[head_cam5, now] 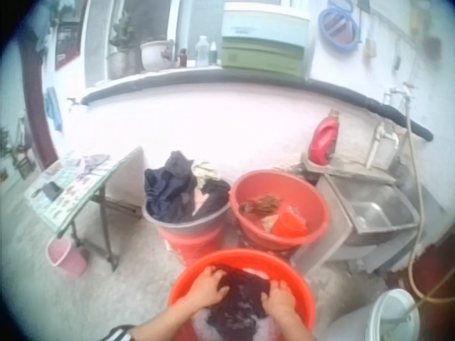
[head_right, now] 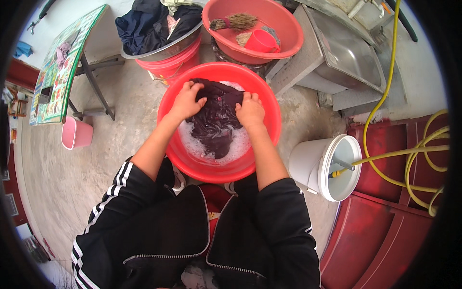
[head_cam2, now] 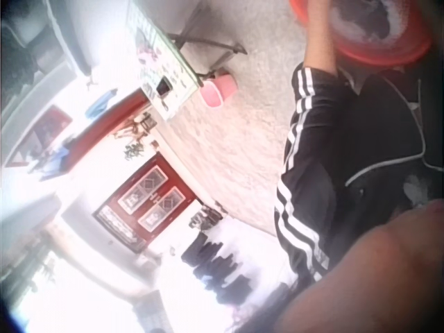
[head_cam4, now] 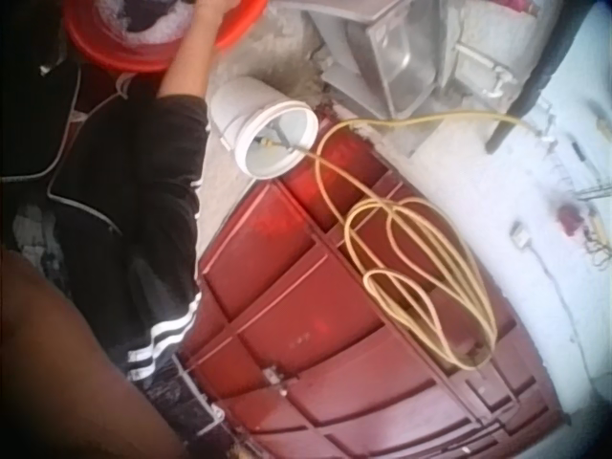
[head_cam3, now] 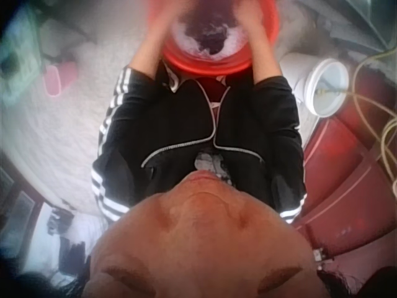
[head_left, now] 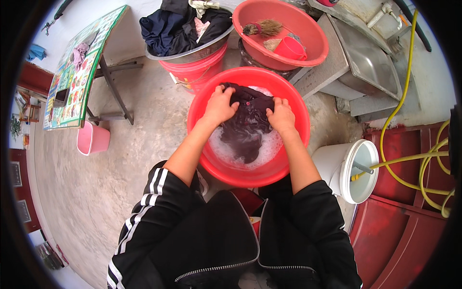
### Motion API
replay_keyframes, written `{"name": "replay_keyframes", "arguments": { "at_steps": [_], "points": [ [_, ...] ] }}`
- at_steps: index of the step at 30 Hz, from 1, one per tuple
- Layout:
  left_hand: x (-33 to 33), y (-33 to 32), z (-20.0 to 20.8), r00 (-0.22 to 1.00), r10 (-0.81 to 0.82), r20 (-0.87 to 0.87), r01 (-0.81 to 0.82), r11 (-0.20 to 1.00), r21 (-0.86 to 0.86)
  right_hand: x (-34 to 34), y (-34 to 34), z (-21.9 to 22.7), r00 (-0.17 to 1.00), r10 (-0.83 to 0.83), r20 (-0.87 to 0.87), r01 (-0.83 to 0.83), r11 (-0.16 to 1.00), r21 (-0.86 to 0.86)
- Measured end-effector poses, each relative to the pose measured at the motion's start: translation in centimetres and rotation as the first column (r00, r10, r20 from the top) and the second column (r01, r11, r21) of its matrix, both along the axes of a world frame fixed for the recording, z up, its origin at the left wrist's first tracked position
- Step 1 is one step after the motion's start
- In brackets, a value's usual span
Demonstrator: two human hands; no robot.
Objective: The person hand-washes a dark garment in a red basin filled with soapy water. They repeatedly submerge, agitate, and wring the cloth, then briefly rinse it using a hose before continuing to scrub and wring it.
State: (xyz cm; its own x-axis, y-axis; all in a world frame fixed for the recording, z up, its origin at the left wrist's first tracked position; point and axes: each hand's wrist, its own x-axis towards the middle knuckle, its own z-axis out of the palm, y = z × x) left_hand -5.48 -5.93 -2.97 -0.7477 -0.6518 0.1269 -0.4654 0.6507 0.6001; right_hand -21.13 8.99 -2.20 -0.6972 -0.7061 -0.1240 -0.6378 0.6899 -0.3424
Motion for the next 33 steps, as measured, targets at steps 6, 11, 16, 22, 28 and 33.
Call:
{"name": "replay_keyframes", "arguments": {
  "at_steps": [6, 11, 16, 22, 28, 33],
  "points": [
    [0.2, 3.8, -0.1, 0.936, -0.154, 0.316, 0.241, 0.936, -0.258, 0.1, 0.3, -1.2, 0.918, 0.396, -0.024, -0.396, 0.918, 0.007],
    [0.3, 4.5, -1.5, 0.907, -0.197, 0.374, 0.317, 0.902, -0.294, 1.0, 0.2, -1.3, 0.9, 0.436, 0.019, -0.434, 0.889, 0.145],
    [0.0, 4.6, -1.4, 0.861, -0.244, 0.446, 0.364, 0.908, -0.206, 1.7, -0.6, -3.6, 0.897, 0.441, 0.0, -0.436, 0.886, -0.158],
    [0.7, 3.6, -1.5, 0.77, -0.18, 0.612, 0.367, 0.909, -0.195, 2.4, -1.8, -5.0, 0.922, 0.387, 0.022, -0.386, 0.921, -0.055],
    [1.0, 1.6, -1.3, 0.852, -0.076, 0.517, 0.262, 0.919, -0.296, 1.7, -1.9, -4.2, 0.955, 0.294, -0.038, -0.292, 0.955, 0.052],
    [-0.2, 1.7, -1.2, 0.962, -0.195, 0.192, 0.216, 0.972, -0.096, 1.3, -1.6, -2.3, 0.942, 0.333, -0.048, -0.335, 0.942, -0.032]
  ]
}}
